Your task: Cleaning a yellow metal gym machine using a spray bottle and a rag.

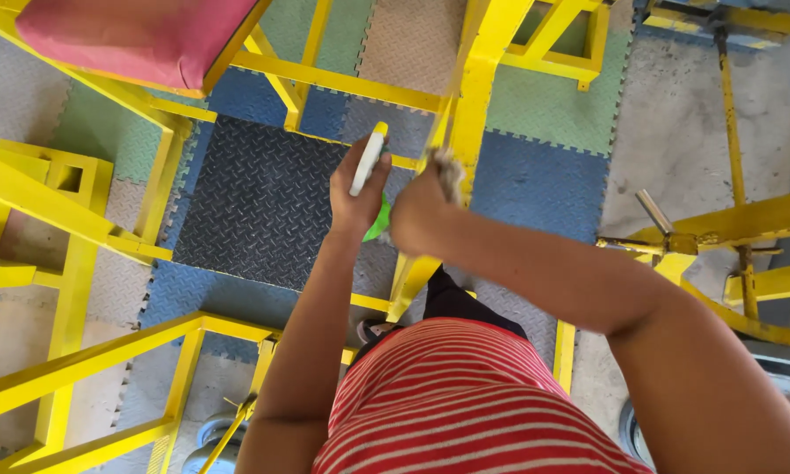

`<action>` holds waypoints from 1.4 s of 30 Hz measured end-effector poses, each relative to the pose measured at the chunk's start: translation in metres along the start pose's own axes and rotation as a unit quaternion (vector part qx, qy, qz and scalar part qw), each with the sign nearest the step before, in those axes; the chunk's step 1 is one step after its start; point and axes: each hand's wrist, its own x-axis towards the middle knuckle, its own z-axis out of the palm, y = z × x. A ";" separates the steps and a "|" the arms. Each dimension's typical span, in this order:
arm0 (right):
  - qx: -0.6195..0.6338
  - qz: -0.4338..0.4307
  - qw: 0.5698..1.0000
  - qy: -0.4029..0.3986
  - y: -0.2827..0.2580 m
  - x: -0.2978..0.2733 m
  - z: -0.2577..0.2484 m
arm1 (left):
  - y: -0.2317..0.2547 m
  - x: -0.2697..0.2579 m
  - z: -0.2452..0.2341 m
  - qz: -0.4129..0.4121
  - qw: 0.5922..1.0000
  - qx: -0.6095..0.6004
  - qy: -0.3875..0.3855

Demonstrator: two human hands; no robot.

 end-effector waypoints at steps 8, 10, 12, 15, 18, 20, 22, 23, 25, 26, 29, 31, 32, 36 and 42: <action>0.057 -0.139 0.957 0.247 -0.014 -0.062 0.065 | 0.030 0.003 0.009 -0.013 0.995 0.028 -0.092; 0.084 -0.208 0.867 0.446 0.004 -0.066 0.085 | 0.031 0.002 0.011 0.003 0.992 0.027 -0.123; 0.106 -0.222 0.813 0.527 0.020 -0.069 0.100 | 0.028 0.001 0.015 0.004 0.992 0.013 -0.125; 0.137 -0.240 0.722 0.635 0.040 -0.062 0.113 | 0.024 0.007 0.022 -0.006 0.991 0.004 -0.132; 0.152 -0.246 0.674 0.679 0.048 -0.050 0.123 | 0.020 0.011 0.027 -0.029 0.991 -0.003 -0.133; 0.158 -0.245 0.660 0.693 0.046 -0.045 0.130 | 0.019 0.014 0.030 -0.042 0.990 -0.018 -0.131; 0.253 -0.231 0.646 0.682 0.037 -0.043 0.136 | 0.017 0.018 0.031 -0.013 0.990 -0.022 -0.137; 0.255 -0.231 0.646 0.682 0.029 -0.041 0.140 | 0.015 0.019 0.034 -0.014 0.990 -0.021 -0.138; 0.401 -0.190 0.583 0.680 0.015 -0.034 0.146 | 0.011 0.025 0.040 -0.091 0.986 -0.042 -0.133; 0.400 -0.190 0.583 0.682 0.018 -0.025 0.146 | 0.003 0.027 0.042 -0.089 0.986 -0.042 -0.134; 0.490 -0.126 0.525 0.684 0.038 -0.001 0.147 | -0.008 0.034 0.051 -0.026 0.991 0.034 -0.125; 0.486 -0.103 0.542 0.678 0.064 0.016 0.148 | -0.006 0.042 0.057 0.004 0.987 -0.065 -0.148; 0.484 -0.103 0.542 0.679 0.083 0.024 0.143 | -0.017 0.048 0.060 0.007 0.987 -0.066 -0.148; 0.423 -0.088 0.577 0.693 0.139 0.039 0.125 | -0.030 0.058 0.074 -0.023 0.994 -0.042 -0.102; 0.435 -0.005 0.549 0.713 0.130 0.046 0.111 | -0.026 0.079 0.094 -0.042 0.995 -0.072 -0.051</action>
